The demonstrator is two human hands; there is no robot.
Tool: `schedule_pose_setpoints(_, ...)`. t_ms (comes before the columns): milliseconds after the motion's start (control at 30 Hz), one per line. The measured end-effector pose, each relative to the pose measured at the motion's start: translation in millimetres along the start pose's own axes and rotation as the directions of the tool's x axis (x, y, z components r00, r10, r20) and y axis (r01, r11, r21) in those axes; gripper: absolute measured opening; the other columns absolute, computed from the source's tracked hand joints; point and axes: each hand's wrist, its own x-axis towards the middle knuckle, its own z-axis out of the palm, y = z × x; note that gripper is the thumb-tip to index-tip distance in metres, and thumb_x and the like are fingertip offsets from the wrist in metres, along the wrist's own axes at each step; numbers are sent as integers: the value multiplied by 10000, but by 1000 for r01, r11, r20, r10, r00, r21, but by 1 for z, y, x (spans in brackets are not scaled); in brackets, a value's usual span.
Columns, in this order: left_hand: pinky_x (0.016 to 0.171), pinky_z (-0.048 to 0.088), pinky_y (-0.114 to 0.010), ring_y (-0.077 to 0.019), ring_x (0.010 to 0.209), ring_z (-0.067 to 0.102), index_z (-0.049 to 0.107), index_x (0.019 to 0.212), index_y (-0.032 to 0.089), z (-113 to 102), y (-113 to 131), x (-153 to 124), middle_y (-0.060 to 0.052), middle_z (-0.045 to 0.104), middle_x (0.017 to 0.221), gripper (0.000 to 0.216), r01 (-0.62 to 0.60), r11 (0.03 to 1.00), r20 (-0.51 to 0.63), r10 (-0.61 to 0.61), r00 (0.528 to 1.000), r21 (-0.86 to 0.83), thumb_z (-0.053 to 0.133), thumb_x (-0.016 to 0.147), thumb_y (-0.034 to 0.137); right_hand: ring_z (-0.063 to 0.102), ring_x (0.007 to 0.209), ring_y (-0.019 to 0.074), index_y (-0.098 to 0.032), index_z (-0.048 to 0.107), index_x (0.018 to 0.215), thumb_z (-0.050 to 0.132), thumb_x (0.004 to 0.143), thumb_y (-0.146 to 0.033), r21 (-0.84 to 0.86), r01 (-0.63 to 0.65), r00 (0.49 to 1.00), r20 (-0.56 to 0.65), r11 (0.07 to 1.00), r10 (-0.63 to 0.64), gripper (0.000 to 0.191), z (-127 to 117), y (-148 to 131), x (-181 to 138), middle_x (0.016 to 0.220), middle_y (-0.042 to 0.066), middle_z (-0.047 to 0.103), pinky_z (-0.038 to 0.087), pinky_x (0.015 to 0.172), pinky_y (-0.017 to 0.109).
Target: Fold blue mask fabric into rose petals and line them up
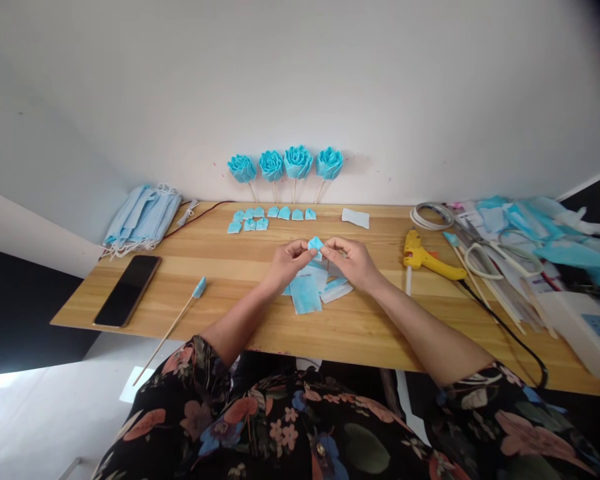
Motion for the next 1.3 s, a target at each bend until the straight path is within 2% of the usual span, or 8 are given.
schedule_pose_setpoints(133, 512, 221, -223, -53, 507, 321, 553, 693, 155, -1, 0, -1, 68, 417, 534, 459, -4, 1000, -37, 4, 999, -10, 764, 695, 562, 616, 736, 170, -203, 694, 785, 548, 914, -555, 113, -29, 999, -38, 993, 34, 403, 0, 3, 0, 759, 32, 707, 480, 739, 297)
schedule_pose_setpoints(233, 522, 263, -220, -60, 526, 369, 560, 717, 153, -2, 1, -2, 56, 469, 567, 453, 16, 1000, -64, -17, 998, -22, 763, 687, 557, 623, 777, 178, -202, 702, 814, 560, 911, -542, 151, -49, 999, -7, 987, 50, 381, -2, 3, 0, 793, 41, 714, 480, 779, 305)
schedule_pose_setpoints(367, 536, 299, -219, -68, 554, 412, 575, 737, 150, -3, -1, -1, 44, 513, 611, 435, 24, 1000, -78, -25, 997, -16, 753, 689, 545, 609, 753, 164, -193, 668, 751, 630, 866, -447, 116, -70, 996, 68, 991, 62, 281, -2, -1, 1, 775, 22, 692, 458, 756, 292)
schedule_pose_setpoints(633, 543, 291, -220, -68, 557, 397, 569, 717, 152, -2, -3, 0, 42, 503, 612, 412, 7, 1000, -67, -7, 998, -10, 762, 701, 515, 580, 708, 152, -190, 654, 738, 633, 829, -399, 91, -93, 994, 71, 992, 87, 230, 0, -3, 2, 743, 15, 673, 440, 712, 284)
schedule_pose_setpoints(933, 520, 247, -229, -62, 524, 344, 570, 673, 152, -3, -7, 1, 56, 436, 550, 450, -31, 999, -62, 32, 998, 28, 749, 711, 563, 569, 686, 149, -191, 621, 708, 604, 823, -364, 31, -58, 998, 22, 998, 57, 208, -1, -1, 1, 702, 10, 642, 433, 689, 281)
schedule_pose_setpoints(1067, 524, 278, -234, -68, 517, 360, 573, 642, 153, -2, -2, 0, 48, 445, 520, 467, -48, 998, -57, 51, 997, 51, 697, 748, 590, 548, 673, 150, -197, 584, 689, 595, 797, -342, -1, -53, 998, -28, 999, 53, 181, -2, 0, 2, 677, 0, 601, 425, 666, 281)
schedule_pose_setpoints(1200, 513, 275, -228, -64, 507, 367, 626, 730, 146, -1, 0, 0, 57, 468, 530, 407, -21, 1000, -63, 22, 998, 13, 748, 700, 533, 533, 665, 148, -199, 578, 683, 597, 789, -327, -7, -43, 998, -49, 999, 42, 167, -1, 1, 3, 663, -8, 575, 424, 673, 284)
schedule_pose_setpoints(1300, 506, 262, -222, -55, 503, 353, 612, 728, 146, -2, 1, 0, 63, 468, 543, 361, 3, 1000, -72, -4, 997, -8, 765, 678, 469, 544, 670, 152, -200, 599, 688, 607, 817, -347, 35, -54, 998, -42, 998, 56, 196, -1, 2, 2, 669, -5, 599, 433, 693, 290)
